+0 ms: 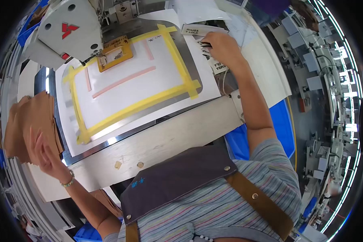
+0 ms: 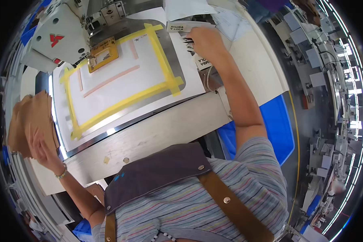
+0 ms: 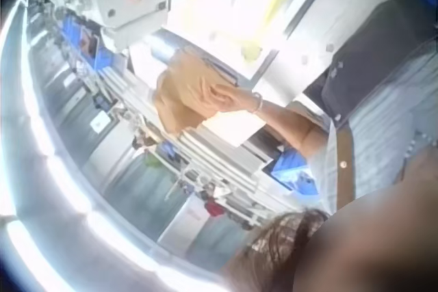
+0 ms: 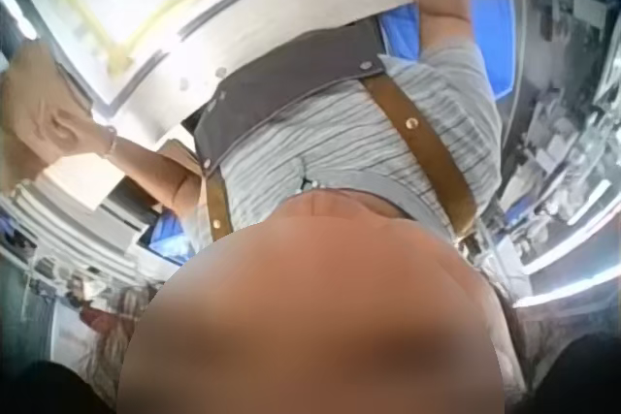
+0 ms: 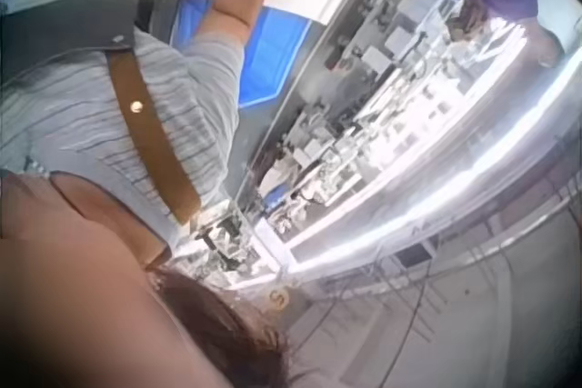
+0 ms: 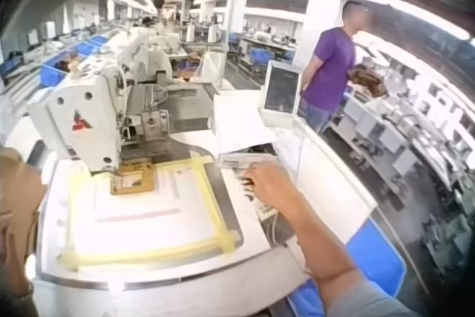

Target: Sewing brand labels onto pieces of brown leather fabric using an industrial sewing machine.

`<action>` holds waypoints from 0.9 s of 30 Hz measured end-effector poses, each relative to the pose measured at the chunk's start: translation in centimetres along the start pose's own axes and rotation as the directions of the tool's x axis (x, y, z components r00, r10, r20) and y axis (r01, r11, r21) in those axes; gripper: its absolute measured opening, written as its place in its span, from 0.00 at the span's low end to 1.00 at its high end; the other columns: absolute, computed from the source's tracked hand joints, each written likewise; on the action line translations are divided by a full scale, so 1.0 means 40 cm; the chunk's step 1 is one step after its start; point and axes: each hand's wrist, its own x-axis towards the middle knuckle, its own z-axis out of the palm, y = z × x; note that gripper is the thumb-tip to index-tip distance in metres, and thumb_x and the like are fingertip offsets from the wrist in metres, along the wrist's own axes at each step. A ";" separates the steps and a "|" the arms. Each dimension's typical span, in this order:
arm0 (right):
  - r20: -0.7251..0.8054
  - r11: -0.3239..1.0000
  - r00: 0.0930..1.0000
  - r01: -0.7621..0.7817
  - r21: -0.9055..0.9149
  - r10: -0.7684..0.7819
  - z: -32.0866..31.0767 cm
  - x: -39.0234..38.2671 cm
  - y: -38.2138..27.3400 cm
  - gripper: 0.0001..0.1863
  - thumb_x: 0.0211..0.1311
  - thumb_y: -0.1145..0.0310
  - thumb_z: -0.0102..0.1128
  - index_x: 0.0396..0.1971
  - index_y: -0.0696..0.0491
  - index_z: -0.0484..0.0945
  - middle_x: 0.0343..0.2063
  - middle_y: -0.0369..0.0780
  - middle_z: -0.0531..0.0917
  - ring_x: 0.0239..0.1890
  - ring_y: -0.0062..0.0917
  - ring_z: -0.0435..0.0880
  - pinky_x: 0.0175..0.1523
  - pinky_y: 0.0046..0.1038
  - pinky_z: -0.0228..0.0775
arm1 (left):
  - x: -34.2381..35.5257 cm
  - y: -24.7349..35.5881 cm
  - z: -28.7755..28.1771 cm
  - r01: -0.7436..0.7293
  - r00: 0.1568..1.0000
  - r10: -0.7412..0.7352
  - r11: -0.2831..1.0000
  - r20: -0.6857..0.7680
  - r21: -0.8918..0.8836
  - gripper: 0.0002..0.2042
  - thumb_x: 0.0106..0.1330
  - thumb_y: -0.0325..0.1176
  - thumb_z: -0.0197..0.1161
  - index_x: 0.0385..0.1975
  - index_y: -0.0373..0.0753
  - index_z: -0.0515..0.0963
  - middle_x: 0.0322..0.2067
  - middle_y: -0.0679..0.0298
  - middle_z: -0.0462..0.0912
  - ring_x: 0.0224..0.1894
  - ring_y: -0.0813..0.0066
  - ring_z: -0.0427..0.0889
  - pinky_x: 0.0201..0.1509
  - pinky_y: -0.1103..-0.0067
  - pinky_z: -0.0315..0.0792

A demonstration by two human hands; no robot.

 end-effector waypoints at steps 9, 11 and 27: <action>-0.445 0.993 0.896 0.056 0.100 -0.006 -0.037 -0.017 -0.005 0.20 0.58 0.80 0.61 0.49 0.49 0.86 0.47 0.38 0.88 0.48 0.41 0.87 0.51 0.37 0.79 | 0.093 0.111 0.112 -0.252 0.948 0.013 0.637 0.317 0.729 0.12 0.70 0.24 0.66 0.52 0.34 0.83 0.55 0.56 0.85 0.55 0.58 0.84 0.56 0.71 0.78; -0.386 0.996 0.922 0.053 0.073 -0.021 -0.045 -0.038 -0.039 0.18 0.58 0.79 0.63 0.49 0.50 0.85 0.46 0.38 0.86 0.46 0.43 0.86 0.49 0.37 0.78 | 0.108 0.090 0.075 -0.192 0.972 -0.013 0.538 0.236 0.821 0.12 0.65 0.25 0.69 0.48 0.36 0.84 0.50 0.59 0.85 0.52 0.51 0.83 0.57 0.66 0.77; 0.046 0.973 0.999 0.002 0.231 -0.013 -0.094 -0.027 -0.134 0.15 0.65 0.67 0.69 0.48 0.58 0.85 0.40 0.45 0.86 0.42 0.43 0.86 0.48 0.36 0.75 | 0.095 -0.069 0.035 -0.196 0.911 -0.292 0.317 0.292 0.928 0.07 0.65 0.28 0.64 0.38 0.32 0.83 0.42 0.53 0.81 0.49 0.51 0.81 0.52 0.61 0.76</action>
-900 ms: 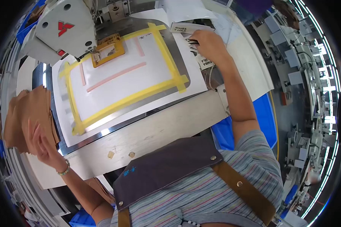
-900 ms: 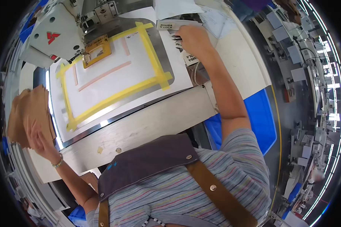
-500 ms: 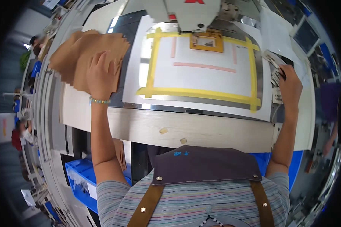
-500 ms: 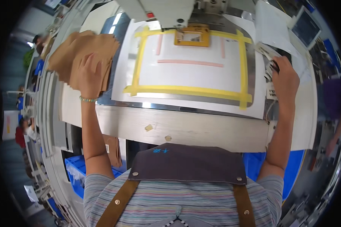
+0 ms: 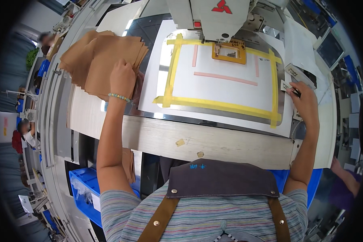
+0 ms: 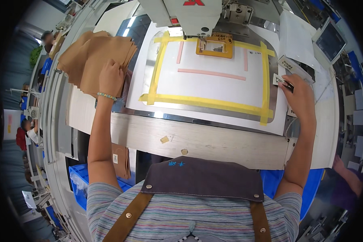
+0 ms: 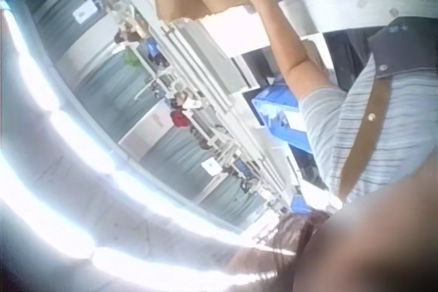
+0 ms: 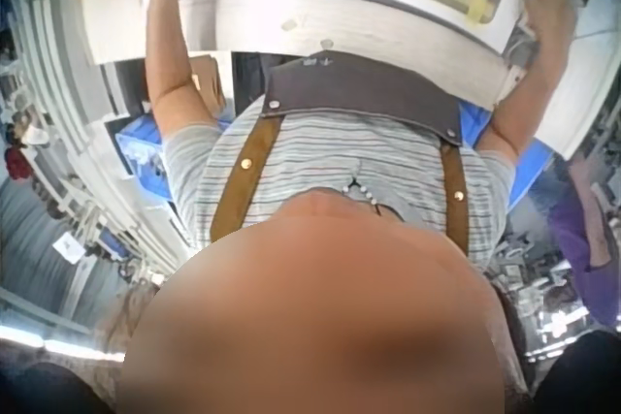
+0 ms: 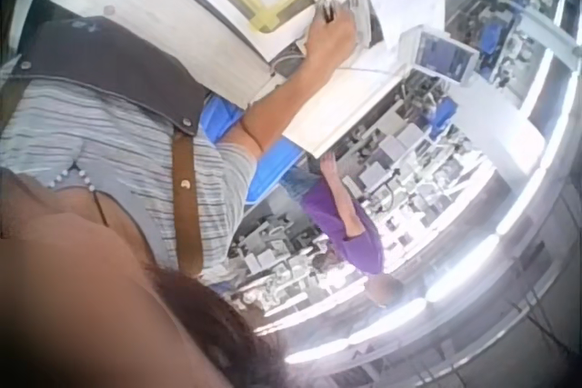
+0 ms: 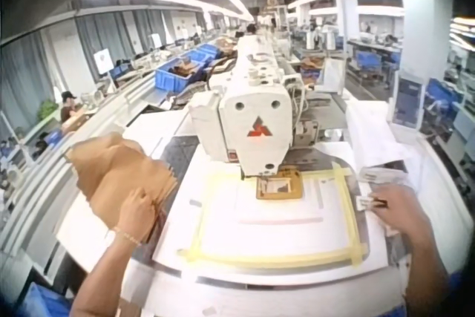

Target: Sewing brand labels onto pieces of brown leather fabric using an industrial sewing machine.

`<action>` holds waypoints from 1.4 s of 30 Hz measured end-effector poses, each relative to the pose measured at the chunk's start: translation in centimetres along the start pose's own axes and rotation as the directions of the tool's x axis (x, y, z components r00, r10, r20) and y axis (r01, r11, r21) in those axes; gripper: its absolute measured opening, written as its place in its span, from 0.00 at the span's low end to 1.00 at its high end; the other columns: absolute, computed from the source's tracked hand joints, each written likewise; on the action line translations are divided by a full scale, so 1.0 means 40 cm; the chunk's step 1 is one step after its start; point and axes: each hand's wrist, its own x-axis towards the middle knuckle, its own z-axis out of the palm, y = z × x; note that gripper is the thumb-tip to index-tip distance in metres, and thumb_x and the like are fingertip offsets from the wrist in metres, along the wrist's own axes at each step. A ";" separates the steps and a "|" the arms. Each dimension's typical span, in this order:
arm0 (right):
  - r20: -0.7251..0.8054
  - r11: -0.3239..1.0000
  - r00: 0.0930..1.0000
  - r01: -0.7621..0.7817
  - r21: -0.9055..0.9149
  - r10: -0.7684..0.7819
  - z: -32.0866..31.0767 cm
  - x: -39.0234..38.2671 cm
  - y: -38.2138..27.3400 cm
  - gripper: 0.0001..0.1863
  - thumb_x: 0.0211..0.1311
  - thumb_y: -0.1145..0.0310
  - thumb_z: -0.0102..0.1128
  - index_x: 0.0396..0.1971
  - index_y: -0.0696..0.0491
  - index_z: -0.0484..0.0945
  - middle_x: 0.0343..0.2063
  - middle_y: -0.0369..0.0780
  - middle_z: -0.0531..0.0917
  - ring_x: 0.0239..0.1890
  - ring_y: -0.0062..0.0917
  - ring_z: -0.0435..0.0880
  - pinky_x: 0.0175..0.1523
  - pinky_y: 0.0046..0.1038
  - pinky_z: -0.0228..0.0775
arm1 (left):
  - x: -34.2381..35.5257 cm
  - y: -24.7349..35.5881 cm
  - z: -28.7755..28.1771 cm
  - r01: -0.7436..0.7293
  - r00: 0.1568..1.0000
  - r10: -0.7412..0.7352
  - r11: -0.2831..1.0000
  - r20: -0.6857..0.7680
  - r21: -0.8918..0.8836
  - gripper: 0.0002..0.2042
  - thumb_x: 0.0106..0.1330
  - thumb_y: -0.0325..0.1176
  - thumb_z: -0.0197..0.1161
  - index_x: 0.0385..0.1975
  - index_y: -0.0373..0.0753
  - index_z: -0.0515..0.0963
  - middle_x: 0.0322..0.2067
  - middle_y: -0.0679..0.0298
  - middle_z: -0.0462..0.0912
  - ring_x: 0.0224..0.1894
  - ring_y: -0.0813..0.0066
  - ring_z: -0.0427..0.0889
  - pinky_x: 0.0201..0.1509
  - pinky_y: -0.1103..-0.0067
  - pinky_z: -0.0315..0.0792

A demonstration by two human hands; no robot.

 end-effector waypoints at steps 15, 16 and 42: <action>-0.003 0.933 0.982 0.179 0.312 -0.188 -0.019 0.013 -0.147 0.12 0.66 0.70 0.68 0.45 0.61 0.85 0.33 0.45 0.85 0.33 0.35 0.82 0.42 0.30 0.73 | 0.104 -0.125 0.030 0.457 0.863 -0.440 0.466 0.250 -0.758 0.12 0.65 0.34 0.69 0.40 0.31 0.87 0.32 0.61 0.88 0.30 0.72 0.86 0.35 0.76 0.81; -0.026 0.904 0.968 0.243 0.351 -0.249 -0.014 0.014 -0.164 0.12 0.66 0.70 0.68 0.45 0.60 0.86 0.32 0.45 0.85 0.32 0.36 0.82 0.42 0.31 0.73 | 0.103 -0.102 0.032 0.423 0.885 -0.395 0.462 0.246 -0.779 0.12 0.65 0.34 0.69 0.40 0.31 0.87 0.32 0.61 0.88 0.30 0.72 0.86 0.35 0.76 0.81; 0.100 0.893 0.915 0.350 0.284 -0.391 0.046 0.013 -0.211 0.10 0.65 0.66 0.65 0.39 0.57 0.87 0.35 0.43 0.88 0.35 0.41 0.85 0.41 0.38 0.76 | 0.127 -0.012 0.083 0.035 0.999 -0.035 0.999 0.013 -0.004 0.05 0.63 0.26 0.62 0.27 0.32 0.82 0.36 0.48 0.84 0.42 0.46 0.85 0.48 0.59 0.80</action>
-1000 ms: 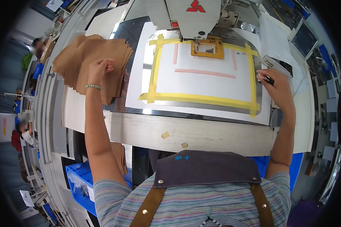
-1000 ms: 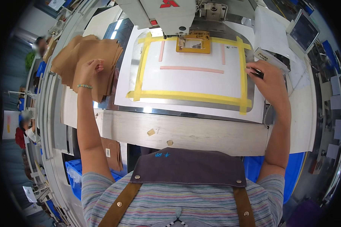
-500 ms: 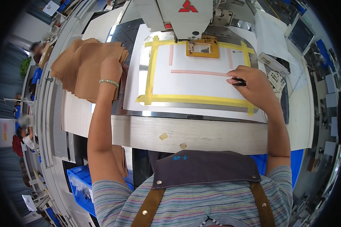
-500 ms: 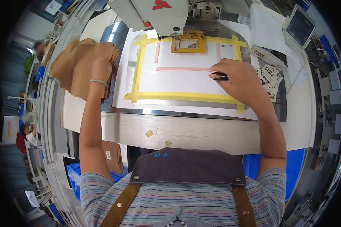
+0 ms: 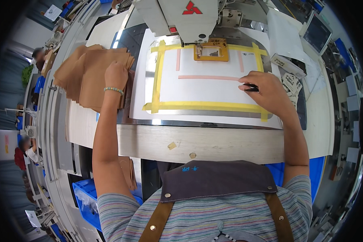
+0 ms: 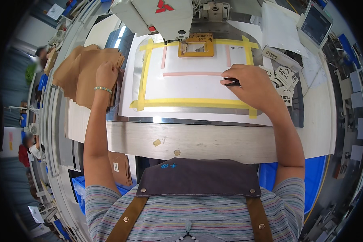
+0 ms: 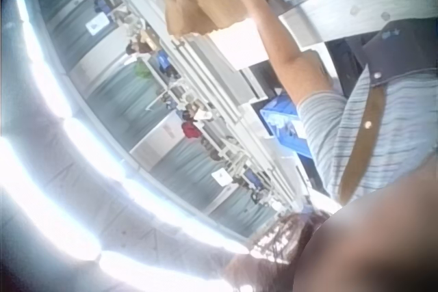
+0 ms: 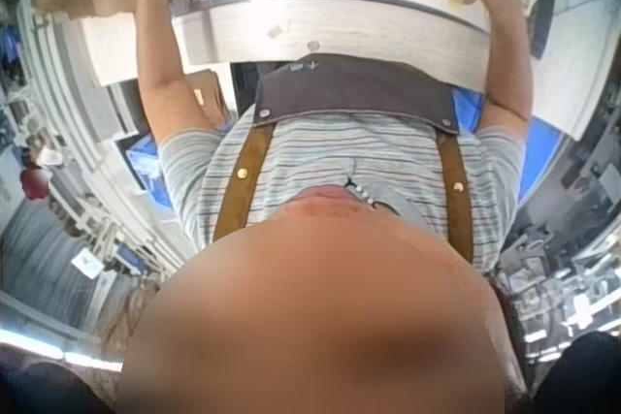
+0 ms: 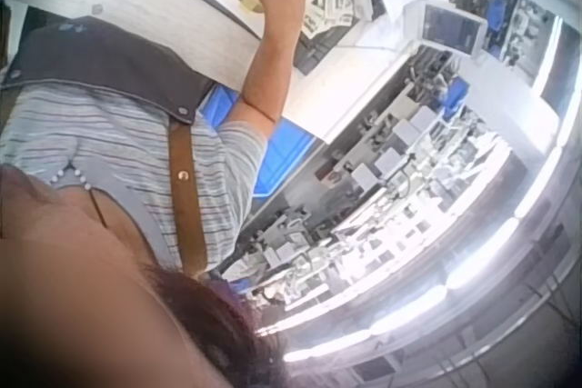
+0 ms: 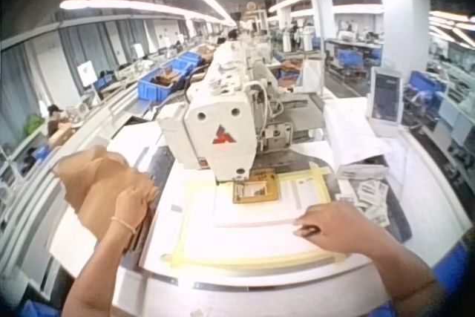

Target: Sewing brand labels onto pieces of brown leather fabric using an industrial sewing machine.

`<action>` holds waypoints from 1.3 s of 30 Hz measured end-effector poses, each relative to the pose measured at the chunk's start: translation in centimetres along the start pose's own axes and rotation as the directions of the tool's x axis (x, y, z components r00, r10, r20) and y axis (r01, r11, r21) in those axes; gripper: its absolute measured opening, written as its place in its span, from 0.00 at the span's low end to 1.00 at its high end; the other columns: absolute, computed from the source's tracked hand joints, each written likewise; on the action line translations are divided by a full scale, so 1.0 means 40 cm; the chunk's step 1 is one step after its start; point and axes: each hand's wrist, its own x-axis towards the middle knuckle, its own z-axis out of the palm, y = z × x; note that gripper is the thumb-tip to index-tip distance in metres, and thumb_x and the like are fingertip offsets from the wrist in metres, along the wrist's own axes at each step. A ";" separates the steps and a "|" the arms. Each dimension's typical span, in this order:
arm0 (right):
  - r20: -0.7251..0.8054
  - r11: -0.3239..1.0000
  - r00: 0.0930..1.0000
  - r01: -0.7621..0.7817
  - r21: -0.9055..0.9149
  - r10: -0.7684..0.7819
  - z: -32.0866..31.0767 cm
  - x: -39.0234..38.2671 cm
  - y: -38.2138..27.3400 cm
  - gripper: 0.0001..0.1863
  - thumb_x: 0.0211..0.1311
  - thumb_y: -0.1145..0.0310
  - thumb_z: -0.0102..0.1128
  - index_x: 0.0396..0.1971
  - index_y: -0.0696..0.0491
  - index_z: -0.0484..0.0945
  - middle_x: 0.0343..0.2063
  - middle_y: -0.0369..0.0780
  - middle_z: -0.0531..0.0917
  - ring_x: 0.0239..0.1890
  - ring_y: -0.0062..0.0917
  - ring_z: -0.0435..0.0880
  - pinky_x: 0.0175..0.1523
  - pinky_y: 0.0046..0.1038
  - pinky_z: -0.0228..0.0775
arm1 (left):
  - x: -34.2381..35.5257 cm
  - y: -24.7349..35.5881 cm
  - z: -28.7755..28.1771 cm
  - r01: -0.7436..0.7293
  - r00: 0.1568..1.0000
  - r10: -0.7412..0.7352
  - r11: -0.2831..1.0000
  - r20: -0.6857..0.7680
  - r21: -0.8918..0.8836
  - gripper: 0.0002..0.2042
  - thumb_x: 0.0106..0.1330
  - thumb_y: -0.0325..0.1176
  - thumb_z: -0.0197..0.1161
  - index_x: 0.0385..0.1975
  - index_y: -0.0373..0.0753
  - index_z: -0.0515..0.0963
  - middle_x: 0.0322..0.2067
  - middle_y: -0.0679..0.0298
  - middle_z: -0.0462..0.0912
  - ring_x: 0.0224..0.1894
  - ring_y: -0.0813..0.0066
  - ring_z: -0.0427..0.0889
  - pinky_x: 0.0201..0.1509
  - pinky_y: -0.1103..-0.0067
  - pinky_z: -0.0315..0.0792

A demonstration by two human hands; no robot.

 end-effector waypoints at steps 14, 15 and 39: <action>0.028 1.000 1.000 0.009 -0.012 -0.009 -0.002 -0.004 0.016 0.11 0.65 0.68 0.64 0.42 0.58 0.86 0.38 0.45 0.88 0.40 0.43 0.85 0.45 0.38 0.76 | 0.075 -0.077 -0.026 0.477 0.879 -0.361 0.642 0.312 -0.600 0.05 0.69 0.25 0.63 0.32 0.31 0.83 0.32 0.57 0.86 0.35 0.65 0.89 0.41 0.72 0.84; -0.036 0.999 0.999 0.020 0.028 -0.019 0.003 0.002 0.012 0.12 0.66 0.68 0.64 0.44 0.58 0.86 0.39 0.45 0.88 0.40 0.43 0.85 0.46 0.39 0.76 | 0.090 -0.080 -0.042 0.461 0.867 -0.343 0.282 0.360 -0.841 0.05 0.70 0.25 0.63 0.35 0.30 0.83 0.33 0.58 0.86 0.35 0.68 0.88 0.40 0.74 0.84; 0.019 0.668 0.802 0.509 -0.542 -0.596 0.301 0.219 -0.060 0.10 0.52 0.74 0.67 0.34 0.53 0.76 0.29 0.35 0.77 0.31 0.21 0.84 0.27 0.25 0.77 | -0.307 0.269 -0.202 -0.428 0.896 0.441 0.888 0.051 -0.169 0.14 0.59 0.24 0.69 0.45 0.31 0.82 0.43 0.58 0.84 0.43 0.60 0.85 0.44 0.69 0.82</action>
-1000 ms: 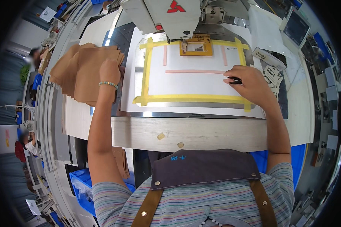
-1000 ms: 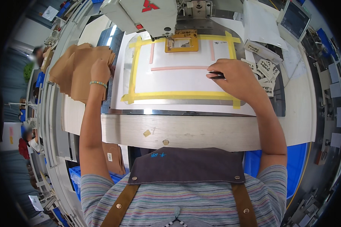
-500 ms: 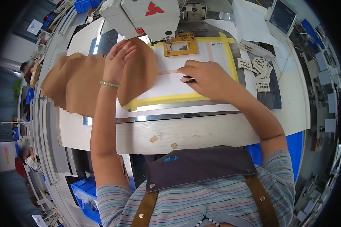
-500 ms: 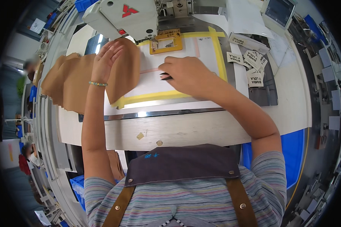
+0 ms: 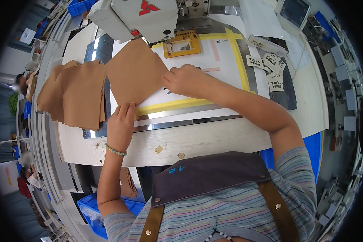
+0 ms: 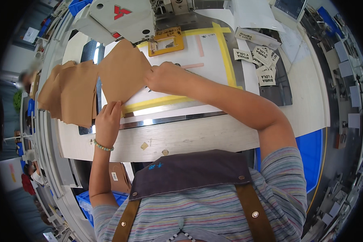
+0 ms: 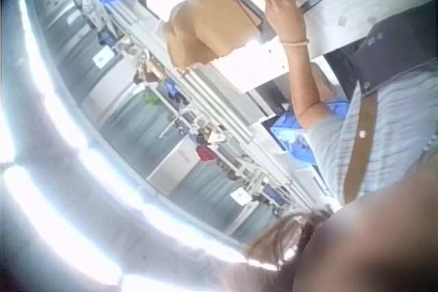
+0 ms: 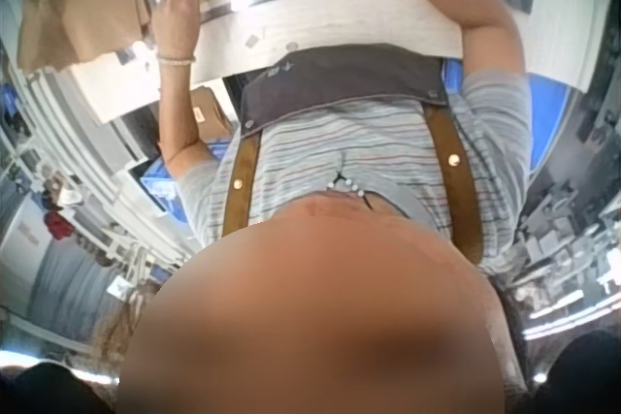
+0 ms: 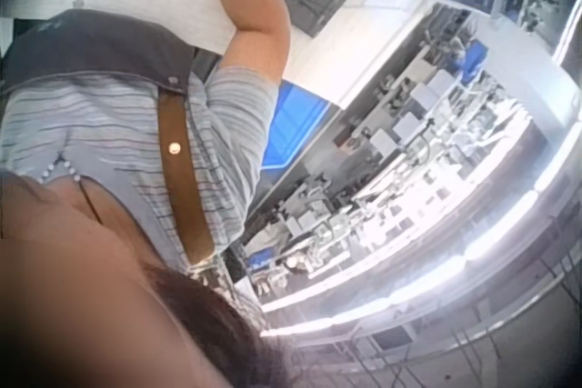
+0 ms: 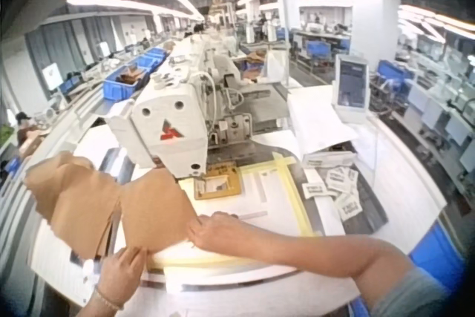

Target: Sewing brand labels onto pieces of brown leather fabric using an industrial sewing machine.

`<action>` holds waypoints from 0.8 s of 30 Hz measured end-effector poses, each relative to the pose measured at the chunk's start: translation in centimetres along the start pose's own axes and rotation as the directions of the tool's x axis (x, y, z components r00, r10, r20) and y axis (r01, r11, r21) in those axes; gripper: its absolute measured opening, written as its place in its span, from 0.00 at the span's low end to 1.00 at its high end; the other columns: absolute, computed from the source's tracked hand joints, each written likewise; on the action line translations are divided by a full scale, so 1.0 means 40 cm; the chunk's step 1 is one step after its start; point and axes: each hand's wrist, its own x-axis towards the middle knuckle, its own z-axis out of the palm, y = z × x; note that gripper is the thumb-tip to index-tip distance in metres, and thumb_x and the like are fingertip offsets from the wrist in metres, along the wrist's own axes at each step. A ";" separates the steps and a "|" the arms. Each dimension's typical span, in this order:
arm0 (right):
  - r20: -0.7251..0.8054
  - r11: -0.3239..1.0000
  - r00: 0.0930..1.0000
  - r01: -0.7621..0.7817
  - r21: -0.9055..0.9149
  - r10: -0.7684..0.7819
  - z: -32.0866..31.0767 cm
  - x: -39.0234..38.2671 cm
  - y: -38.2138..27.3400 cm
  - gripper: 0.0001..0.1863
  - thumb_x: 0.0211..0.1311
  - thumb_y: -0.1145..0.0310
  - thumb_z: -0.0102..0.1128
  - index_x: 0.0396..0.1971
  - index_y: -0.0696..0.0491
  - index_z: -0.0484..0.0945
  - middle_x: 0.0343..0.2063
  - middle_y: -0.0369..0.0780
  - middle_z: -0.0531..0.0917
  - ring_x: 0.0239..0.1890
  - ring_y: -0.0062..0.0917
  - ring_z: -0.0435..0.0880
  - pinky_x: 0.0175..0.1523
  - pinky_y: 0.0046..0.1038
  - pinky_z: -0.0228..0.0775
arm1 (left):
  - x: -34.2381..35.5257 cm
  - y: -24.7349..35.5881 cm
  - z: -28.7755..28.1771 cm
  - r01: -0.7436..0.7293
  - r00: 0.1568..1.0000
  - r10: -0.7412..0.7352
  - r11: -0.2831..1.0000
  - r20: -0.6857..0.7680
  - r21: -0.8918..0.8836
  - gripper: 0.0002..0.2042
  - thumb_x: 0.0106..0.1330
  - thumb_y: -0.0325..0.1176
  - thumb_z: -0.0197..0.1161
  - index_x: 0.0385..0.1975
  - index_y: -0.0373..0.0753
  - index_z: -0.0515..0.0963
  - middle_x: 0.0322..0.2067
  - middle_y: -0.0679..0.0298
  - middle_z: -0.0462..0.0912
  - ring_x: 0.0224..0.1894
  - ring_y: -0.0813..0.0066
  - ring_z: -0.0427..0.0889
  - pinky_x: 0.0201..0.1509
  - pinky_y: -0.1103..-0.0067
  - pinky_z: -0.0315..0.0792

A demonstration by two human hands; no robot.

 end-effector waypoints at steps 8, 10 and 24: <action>-0.088 0.983 0.988 -0.138 -0.118 0.128 -0.024 -0.041 0.018 0.11 0.52 0.73 0.67 0.36 0.52 0.78 0.34 0.34 0.79 0.35 0.22 0.84 0.28 0.24 0.78 | 0.084 -0.037 0.074 -0.084 0.990 0.102 0.981 -0.094 0.176 0.17 0.58 0.22 0.65 0.49 0.30 0.81 0.45 0.57 0.83 0.48 0.60 0.84 0.48 0.72 0.82; -0.108 0.969 0.981 -0.179 -0.168 0.163 -0.040 -0.076 0.047 0.10 0.52 0.72 0.67 0.35 0.51 0.79 0.37 0.33 0.79 0.39 0.21 0.84 0.30 0.23 0.78 | 0.148 -0.036 0.096 -0.151 0.948 0.200 0.968 -0.248 0.202 0.15 0.59 0.23 0.65 0.47 0.32 0.81 0.43 0.58 0.82 0.46 0.62 0.83 0.48 0.73 0.81; 0.186 0.794 0.784 -0.607 0.033 0.592 -0.156 -0.323 0.088 0.24 0.59 0.80 0.60 0.58 0.54 0.82 0.61 0.34 0.81 0.61 0.31 0.80 0.55 0.32 0.81 | 0.244 0.044 0.121 -0.185 0.972 0.180 0.983 -0.153 -0.020 0.17 0.64 0.25 0.65 0.54 0.34 0.81 0.55 0.57 0.82 0.63 0.54 0.78 0.64 0.66 0.77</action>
